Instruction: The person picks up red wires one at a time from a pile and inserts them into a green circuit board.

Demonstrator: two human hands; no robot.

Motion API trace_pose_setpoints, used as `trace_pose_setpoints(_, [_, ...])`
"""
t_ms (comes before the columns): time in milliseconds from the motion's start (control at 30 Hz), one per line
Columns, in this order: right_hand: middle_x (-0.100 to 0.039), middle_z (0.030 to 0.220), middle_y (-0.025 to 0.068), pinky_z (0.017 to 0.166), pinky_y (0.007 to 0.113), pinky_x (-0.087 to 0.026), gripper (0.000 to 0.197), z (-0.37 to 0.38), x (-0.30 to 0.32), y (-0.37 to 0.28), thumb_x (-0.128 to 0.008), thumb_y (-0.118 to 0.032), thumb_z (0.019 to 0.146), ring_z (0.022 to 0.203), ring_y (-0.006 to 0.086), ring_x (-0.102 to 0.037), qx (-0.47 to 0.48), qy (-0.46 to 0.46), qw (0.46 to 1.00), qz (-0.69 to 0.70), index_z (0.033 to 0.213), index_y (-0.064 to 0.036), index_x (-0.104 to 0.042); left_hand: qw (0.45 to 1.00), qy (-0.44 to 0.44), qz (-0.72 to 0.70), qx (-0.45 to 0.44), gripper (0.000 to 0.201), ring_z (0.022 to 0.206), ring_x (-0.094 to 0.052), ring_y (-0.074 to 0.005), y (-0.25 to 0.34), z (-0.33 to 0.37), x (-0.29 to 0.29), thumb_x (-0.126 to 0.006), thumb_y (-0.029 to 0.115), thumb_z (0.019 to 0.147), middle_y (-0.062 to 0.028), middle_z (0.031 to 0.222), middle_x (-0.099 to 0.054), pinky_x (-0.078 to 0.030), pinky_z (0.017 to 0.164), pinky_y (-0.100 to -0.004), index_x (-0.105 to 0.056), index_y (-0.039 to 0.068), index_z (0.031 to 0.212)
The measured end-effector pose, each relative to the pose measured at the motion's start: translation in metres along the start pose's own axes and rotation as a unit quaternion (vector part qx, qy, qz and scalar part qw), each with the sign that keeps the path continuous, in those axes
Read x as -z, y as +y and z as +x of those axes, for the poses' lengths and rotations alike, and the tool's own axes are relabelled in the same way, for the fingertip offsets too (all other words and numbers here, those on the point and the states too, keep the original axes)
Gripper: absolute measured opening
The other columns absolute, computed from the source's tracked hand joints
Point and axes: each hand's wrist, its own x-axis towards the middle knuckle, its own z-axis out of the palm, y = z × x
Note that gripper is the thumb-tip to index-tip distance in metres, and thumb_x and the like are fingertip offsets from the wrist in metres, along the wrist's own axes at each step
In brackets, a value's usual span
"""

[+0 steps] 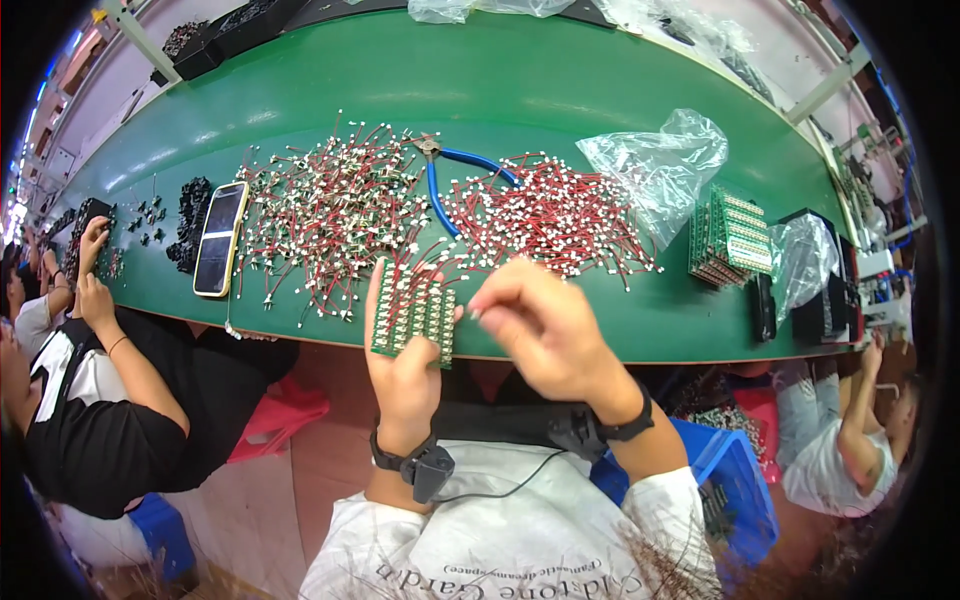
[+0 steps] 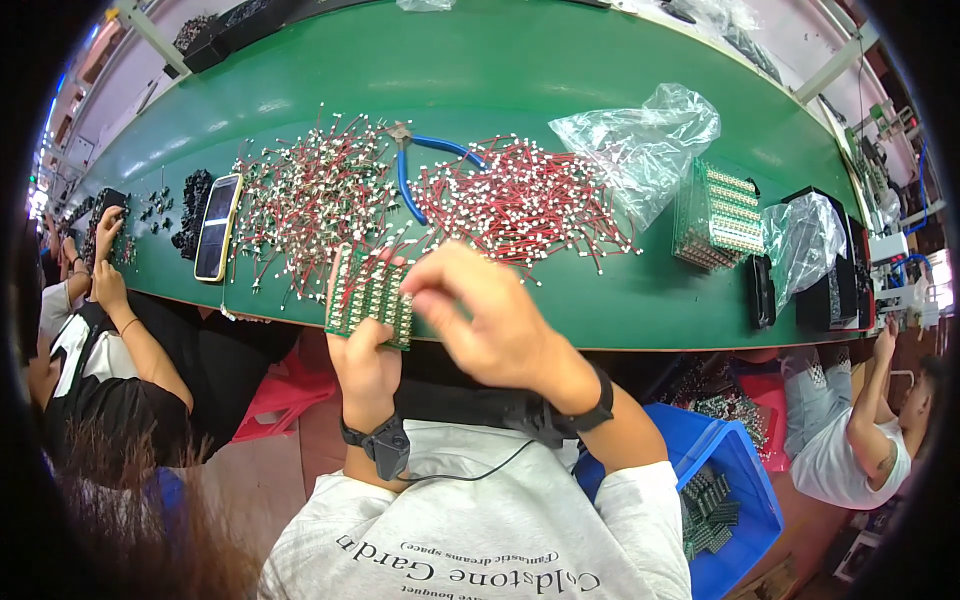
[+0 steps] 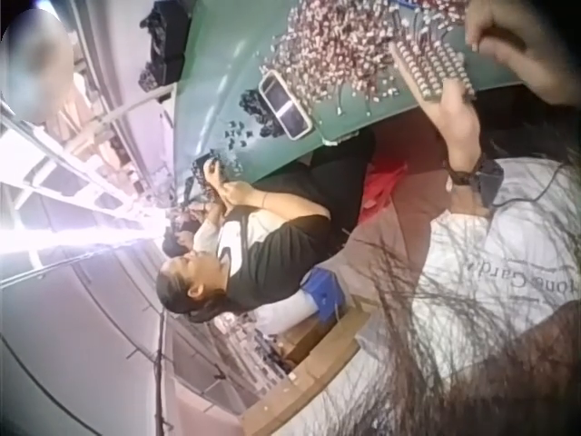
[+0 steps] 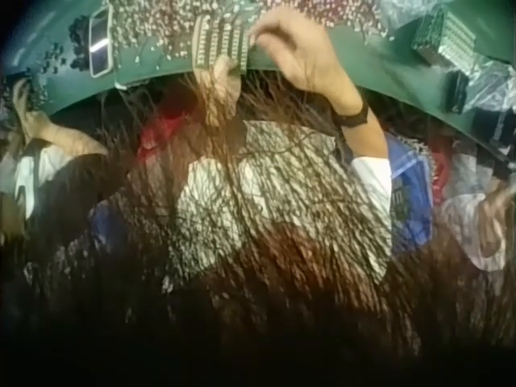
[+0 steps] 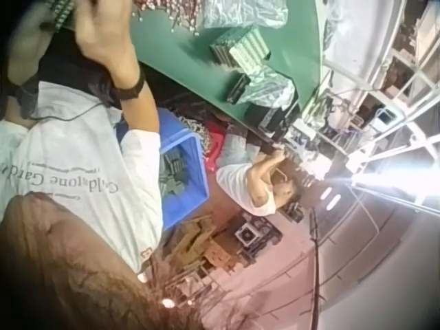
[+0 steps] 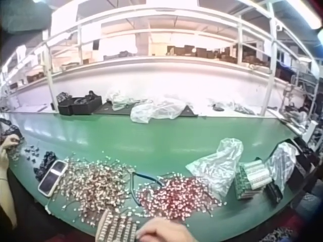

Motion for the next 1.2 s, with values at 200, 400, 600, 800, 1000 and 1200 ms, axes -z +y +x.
trace_pose_setpoints(200, [-0.061,0.085,0.0108,0.06,0.031,-0.05,0.013,-0.01,-0.023,-0.01,-0.068,0.004,0.083,0.07,0.0205,-0.062,0.028,-0.031,0.998,-0.043,0.095,0.0008,-0.064,0.992,-0.076,0.099,-0.027,0.089,0.113,-0.06,-0.0218,-0.015,-0.003,0.001,-0.063,-0.007,0.083,-0.0176,0.133,-0.053,-0.053,0.094,-0.0348,-0.013,0.007,0.156])
trace_pose_setpoints(400, [-0.059,0.08,0.0124,0.058,0.035,-0.049,0.014,-0.009,-0.03,-0.004,-0.067,0.004,0.079,0.066,0.027,-0.06,0.06,-0.008,0.994,-0.096,0.09,0.0004,-0.06,0.982,-0.066,0.159,-0.079,0.095,0.107,-0.059,-0.0198,-0.011,-0.007,-0.012,-0.066,-0.003,0.084,-0.0151,0.131,-0.05,-0.052,0.088,-0.0307,-0.008,0.009,0.157])
trace_pose_setpoints(600, [-0.054,0.083,0.0146,0.063,0.041,-0.049,0.012,-0.009,-0.033,-0.005,-0.065,0.001,0.081,0.07,0.0333,-0.059,0.064,-0.024,0.989,-0.131,0.09,0.0017,-0.056,0.969,-0.042,0.207,-0.125,0.083,0.11,-0.058,-0.0168,-0.009,-0.008,-0.016,-0.065,-0.001,0.085,-0.0137,0.137,-0.048,-0.05,0.092,-0.0298,-0.02,0.002,0.154])
trace_pose_setpoints(800, [-0.057,0.077,0.0122,0.058,0.037,-0.05,0.015,-0.008,-0.036,-0.004,-0.067,0.005,0.076,0.066,0.0283,-0.06,0.111,0.003,0.982,-0.152,0.088,0.0011,-0.059,0.961,-0.07,0.245,-0.109,0.073,0.113,-0.056,-0.016,-0.01,-0.008,-0.004,-0.064,-0.001,0.086,-0.0126,0.137,-0.049,-0.049,0.095,-0.0305,-0.029,-0.001,0.15])
trace_pose_setpoints(1000, [-0.058,0.078,0.0124,0.06,0.036,-0.051,0.017,-0.009,-0.039,-0.01,-0.068,0.005,0.075,0.067,0.0282,-0.06,0.098,-0.018,0.98,-0.172,0.089,0.0013,-0.059,0.962,-0.052,0.244,-0.113,0.074,0.114,-0.057,-0.0169,-0.008,-0.009,-0.006,-0.068,0.002,0.084,-0.0148,0.138,-0.05,-0.048,0.095,-0.0311,-0.032,-0.002,0.148])
trace_pose_setpoints(1200, [-0.059,0.083,0.0121,0.062,0.035,-0.052,0.021,-0.008,-0.043,-0.02,-0.067,0.002,0.072,0.072,0.0272,-0.061,0.146,-0.06,0.942,-0.296,0.091,0.0027,-0.059,0.95,-0.04,0.293,-0.097,0.076,0.118,-0.058,-0.0233,0.002,-0.011,-0.001,-0.073,0.007,0.081,-0.0207,0.137,-0.053,-0.048,0.098,-0.0347,-0.035,-0.003,0.146])
